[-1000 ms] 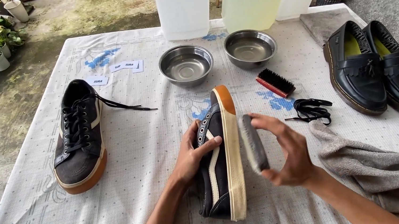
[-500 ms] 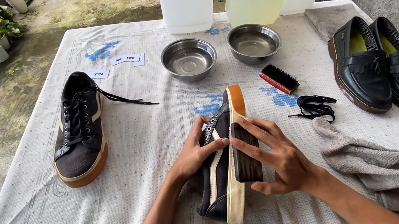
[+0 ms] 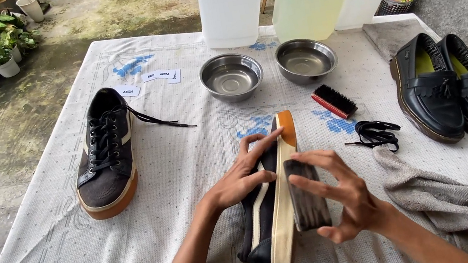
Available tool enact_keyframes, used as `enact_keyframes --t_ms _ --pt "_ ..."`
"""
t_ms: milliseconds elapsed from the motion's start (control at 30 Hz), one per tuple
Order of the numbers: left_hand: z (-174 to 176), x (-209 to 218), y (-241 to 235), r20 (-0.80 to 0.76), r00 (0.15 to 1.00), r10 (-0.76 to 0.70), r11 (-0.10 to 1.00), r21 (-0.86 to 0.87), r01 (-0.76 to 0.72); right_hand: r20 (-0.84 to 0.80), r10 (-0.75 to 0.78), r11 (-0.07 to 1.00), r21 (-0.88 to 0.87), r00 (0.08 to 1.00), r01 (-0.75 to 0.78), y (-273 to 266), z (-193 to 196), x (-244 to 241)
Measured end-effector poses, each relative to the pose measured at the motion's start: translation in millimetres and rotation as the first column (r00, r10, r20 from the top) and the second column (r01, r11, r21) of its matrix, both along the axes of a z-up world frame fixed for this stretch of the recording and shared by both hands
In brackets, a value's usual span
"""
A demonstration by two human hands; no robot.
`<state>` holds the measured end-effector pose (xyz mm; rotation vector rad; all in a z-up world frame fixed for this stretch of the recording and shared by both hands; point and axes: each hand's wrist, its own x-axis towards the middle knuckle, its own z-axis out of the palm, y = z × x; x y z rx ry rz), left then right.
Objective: The person dips a brush into a bowl of liquid and scrubs the side and sole of a sneaker. They continue to scrub the shoe with the brush, focusing on the rubber midsole and the fabric upper.
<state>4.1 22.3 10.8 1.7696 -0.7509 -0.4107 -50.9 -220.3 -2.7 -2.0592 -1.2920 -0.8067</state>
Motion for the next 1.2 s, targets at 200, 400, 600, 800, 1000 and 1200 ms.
enact_keyframes --t_ms 200,400,600,800,1000,1200 --pt "-4 -3 -3 0.094 0.994 0.052 0.995 -0.089 -0.043 -0.132 -0.02 0.969 0.242 0.991 0.052 -7 9 8" --pt "-25 12 4 0.209 0.972 0.104 0.99 -0.111 -0.082 -0.168 -0.043 0.993 0.098 0.985 0.06 -5 -32 -5" --pt "-12 5 1 0.17 0.982 0.087 0.989 -0.132 -0.065 -0.168 -0.082 0.988 0.115 0.982 0.102 -19 -38 14" --pt "-6 1 0 0.16 0.983 0.087 0.99 -0.124 -0.067 -0.014 -0.185 0.982 0.035 0.983 0.186 -19 -20 15" --pt "-13 3 -3 0.188 0.978 0.09 0.99 -0.121 -0.068 0.032 -0.268 0.961 0.084 0.963 0.265 -24 -21 28" --pt "-11 3 -3 0.2 0.977 0.079 0.992 -0.114 -0.057 0.006 -0.221 0.974 0.044 0.975 0.221 -23 -16 11"
